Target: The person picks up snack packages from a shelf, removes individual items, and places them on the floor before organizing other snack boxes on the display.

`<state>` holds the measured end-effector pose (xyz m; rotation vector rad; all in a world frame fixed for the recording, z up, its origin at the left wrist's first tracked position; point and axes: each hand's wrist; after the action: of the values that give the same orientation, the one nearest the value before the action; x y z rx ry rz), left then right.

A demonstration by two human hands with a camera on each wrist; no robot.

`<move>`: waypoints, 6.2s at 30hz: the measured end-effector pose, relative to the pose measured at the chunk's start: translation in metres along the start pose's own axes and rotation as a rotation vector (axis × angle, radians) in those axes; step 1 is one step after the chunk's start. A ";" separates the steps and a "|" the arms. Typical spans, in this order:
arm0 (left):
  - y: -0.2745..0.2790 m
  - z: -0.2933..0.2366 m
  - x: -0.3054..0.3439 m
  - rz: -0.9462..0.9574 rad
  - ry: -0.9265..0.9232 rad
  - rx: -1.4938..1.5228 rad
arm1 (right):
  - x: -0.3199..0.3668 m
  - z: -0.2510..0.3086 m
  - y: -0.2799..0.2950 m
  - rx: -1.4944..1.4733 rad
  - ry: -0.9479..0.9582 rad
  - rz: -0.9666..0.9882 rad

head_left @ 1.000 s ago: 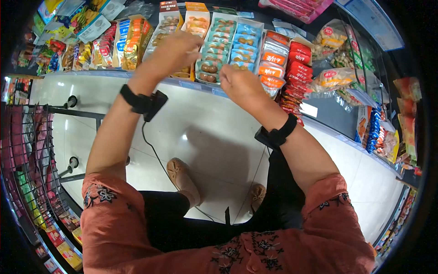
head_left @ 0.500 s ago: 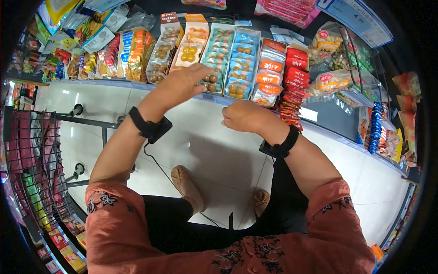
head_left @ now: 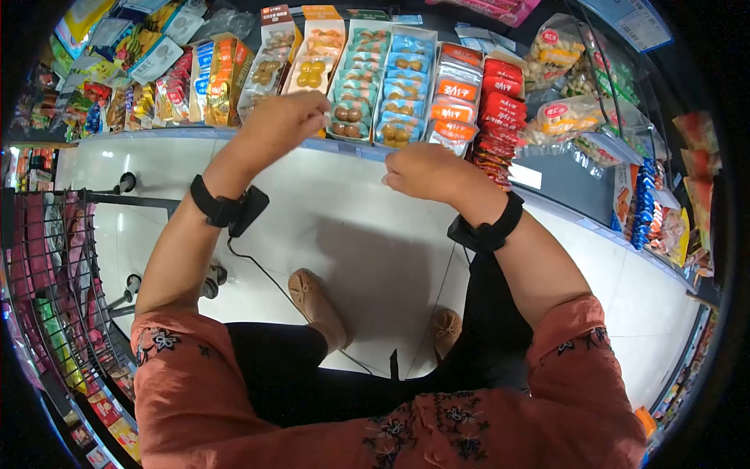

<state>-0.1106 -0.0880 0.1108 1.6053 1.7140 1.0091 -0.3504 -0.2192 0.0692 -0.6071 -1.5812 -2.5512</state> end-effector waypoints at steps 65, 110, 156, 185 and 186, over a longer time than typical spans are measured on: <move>-0.048 0.021 -0.052 -0.129 -0.162 -0.260 | -0.023 -0.014 -0.017 -0.137 -0.079 -0.549; -0.034 0.038 -0.091 -0.170 -0.216 -0.390 | 0.003 -0.005 -0.003 -0.167 -0.045 -0.602; -0.044 0.041 -0.074 -0.273 -0.339 -0.436 | -0.024 -0.004 -0.019 -0.121 -0.079 -0.452; -0.050 0.034 -0.051 -0.219 -0.398 -0.351 | -0.021 -0.009 -0.027 -0.213 -0.012 -0.215; -0.051 0.034 -0.051 -0.212 -0.404 -0.378 | -0.021 -0.008 -0.026 -0.205 -0.008 -0.196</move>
<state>-0.1055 -0.1337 0.0454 1.2502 1.2968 0.7823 -0.3403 -0.2172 0.0358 -0.5011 -1.4592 -2.8835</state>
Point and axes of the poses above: each hand's wrist, its own x-axis away from the middle knuckle, its own y-axis out of the back of the hand, z = x × y, and after that the axes turned 7 degrees about x, right-handed
